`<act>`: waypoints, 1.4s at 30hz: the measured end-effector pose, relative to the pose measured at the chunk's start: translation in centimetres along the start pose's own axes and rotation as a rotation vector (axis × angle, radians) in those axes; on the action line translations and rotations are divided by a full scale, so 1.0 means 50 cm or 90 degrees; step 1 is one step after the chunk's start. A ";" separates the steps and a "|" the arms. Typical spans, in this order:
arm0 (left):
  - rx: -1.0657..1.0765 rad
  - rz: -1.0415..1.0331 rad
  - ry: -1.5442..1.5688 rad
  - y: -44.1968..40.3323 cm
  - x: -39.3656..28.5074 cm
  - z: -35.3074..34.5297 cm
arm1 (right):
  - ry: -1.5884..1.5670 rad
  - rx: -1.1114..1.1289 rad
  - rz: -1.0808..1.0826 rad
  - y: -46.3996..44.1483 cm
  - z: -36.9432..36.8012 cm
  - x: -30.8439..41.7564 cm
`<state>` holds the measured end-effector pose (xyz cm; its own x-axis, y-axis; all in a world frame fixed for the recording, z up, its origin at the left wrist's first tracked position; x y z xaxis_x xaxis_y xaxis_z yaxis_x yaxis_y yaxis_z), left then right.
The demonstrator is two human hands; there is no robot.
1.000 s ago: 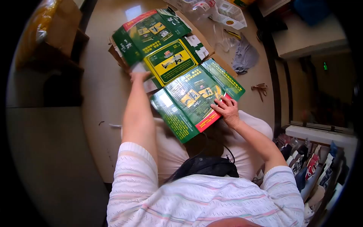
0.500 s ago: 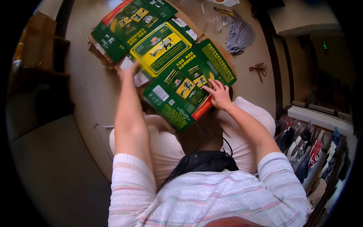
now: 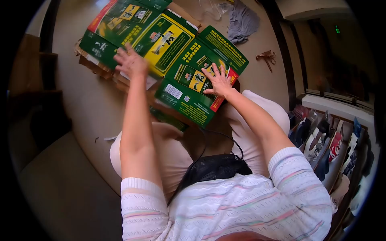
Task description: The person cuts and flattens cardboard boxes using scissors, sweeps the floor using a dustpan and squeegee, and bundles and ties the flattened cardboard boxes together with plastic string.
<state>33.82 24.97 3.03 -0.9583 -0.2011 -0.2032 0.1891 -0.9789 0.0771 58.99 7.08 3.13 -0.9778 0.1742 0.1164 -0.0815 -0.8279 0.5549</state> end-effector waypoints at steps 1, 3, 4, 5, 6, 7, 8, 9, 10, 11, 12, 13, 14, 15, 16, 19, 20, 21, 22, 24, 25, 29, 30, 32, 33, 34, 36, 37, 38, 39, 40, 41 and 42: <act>0.031 -0.105 0.010 0.013 -0.046 0.008 | -0.007 0.002 -0.002 0.000 -0.001 -0.002; 0.255 -0.161 -0.008 0.059 -0.123 -0.012 | -0.022 -0.003 -0.003 0.000 -0.005 0.000; 0.289 -0.173 -0.058 0.085 -0.143 -0.015 | -0.030 -0.003 -0.001 0.000 -0.005 -0.001; 0.322 -0.185 -0.108 0.104 -0.156 -0.020 | -0.036 -0.008 0.009 -0.003 -0.011 -0.003; 0.326 -0.189 -0.131 0.102 -0.163 -0.031 | -0.016 -0.010 0.015 -0.005 -0.012 -0.005; 0.326 -0.184 -0.151 0.102 -0.172 -0.028 | 0.002 -0.012 0.019 -0.004 -0.012 -0.002; 0.332 -0.175 -0.166 0.102 -0.179 -0.031 | 0.022 -0.005 0.015 -0.005 -0.014 -0.001; 0.337 -0.165 -0.185 0.100 -0.186 -0.037 | 0.034 -0.010 0.021 -0.005 -0.015 0.001; 0.331 -0.163 -0.200 0.100 -0.191 -0.037 | 0.038 -0.012 0.024 -0.006 -0.016 0.000; 0.325 -0.176 -0.191 0.101 -0.191 -0.034 | 0.043 -0.013 0.029 -0.007 -0.018 -0.002; 0.333 -0.173 -0.195 0.098 -0.191 -0.040 | 0.039 -0.010 0.033 -0.008 -0.015 -0.001; 0.343 -0.170 -0.199 0.094 -0.192 -0.045 | 0.031 0.000 0.034 -0.008 -0.011 0.000; 0.347 -0.168 -0.202 0.094 -0.196 -0.047 | 0.023 0.024 0.042 -0.009 -0.003 -0.002; 0.351 -0.165 -0.204 0.095 -0.199 -0.046 | 0.017 0.047 0.050 -0.007 0.009 -0.003; 0.353 -0.161 -0.204 0.093 -0.202 -0.045 | 0.002 0.029 0.060 0.003 0.036 -0.004; 0.345 -0.166 -0.198 0.091 -0.198 -0.052 | -0.131 0.082 0.160 0.042 0.085 -0.084; 0.341 -0.168 -0.197 0.090 -0.197 -0.052 | -0.109 0.026 0.147 0.075 0.130 -0.115; 0.358 -0.161 -0.199 0.089 -0.199 -0.047 | -0.086 -0.029 0.131 0.120 0.180 -0.144; 0.359 -0.160 -0.190 0.089 -0.200 -0.042 | -0.085 -0.022 0.101 0.170 0.222 -0.173; 0.374 -0.158 -0.206 0.087 -0.209 -0.031 | -0.089 -0.018 0.049 0.281 0.266 -0.223; 0.383 -0.159 -0.205 0.086 -0.213 -0.024 | -0.096 -0.025 0.029 0.337 0.264 -0.241; 0.347 -0.217 -0.226 0.067 -0.197 -0.038 | -0.198 -0.097 -0.110 0.416 0.235 -0.285; 0.359 -0.215 -0.211 0.059 -0.194 -0.031 | -0.207 -0.104 -0.127 0.433 0.220 -0.295; 0.365 -0.198 -0.217 0.048 -0.218 0.010 | -0.224 -0.109 -0.152 0.463 0.211 -0.300; 0.360 -0.182 -0.239 0.044 -0.235 0.038 | -0.234 -0.113 -0.159 0.475 0.207 -0.305; 0.334 -0.192 -0.243 0.047 -0.245 0.061 | -0.242 -0.124 -0.171 0.479 0.200 -0.302; 0.342 -0.216 -0.261 0.069 -0.276 0.120 | -0.258 -0.143 -0.187 0.485 0.199 -0.296; 0.366 -0.223 -0.256 0.088 -0.294 0.156 | -0.264 -0.152 -0.195 0.488 0.202 -0.293; 0.388 -0.232 -0.259 0.110 -0.316 0.197 | -0.265 -0.162 -0.198 0.493 0.199 -0.296; 0.409 -0.240 -0.261 0.132 -0.336 0.239 | -0.294 -0.154 -0.216 0.504 0.204 -0.305; 0.414 -0.241 -0.248 0.155 -0.344 0.275 | -0.323 -0.144 -0.233 0.515 0.213 -0.309; 0.418 -0.240 -0.234 0.179 -0.351 0.316 | -0.351 -0.133 -0.246 0.531 0.222 -0.319; 0.435 -0.232 -0.233 0.200 -0.371 0.363 | -0.362 -0.136 -0.260 0.550 0.244 -0.334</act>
<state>49.59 19.57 25.30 -0.9653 0.2608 -0.0103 -0.2016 -0.7201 0.6640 75.42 -12.08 26.50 -0.6153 0.6928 0.3761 -0.5103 -0.7137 0.4798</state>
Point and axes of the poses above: each hand's wrist, its own y-axis away from the middle knuckle, its own z-axis out of the back of the hand, x = y × z, the point moved 3 cm from there along -y, towards the middle knuckle, and after that the axes turned 4 degrees about z, right-handed, at the moved point
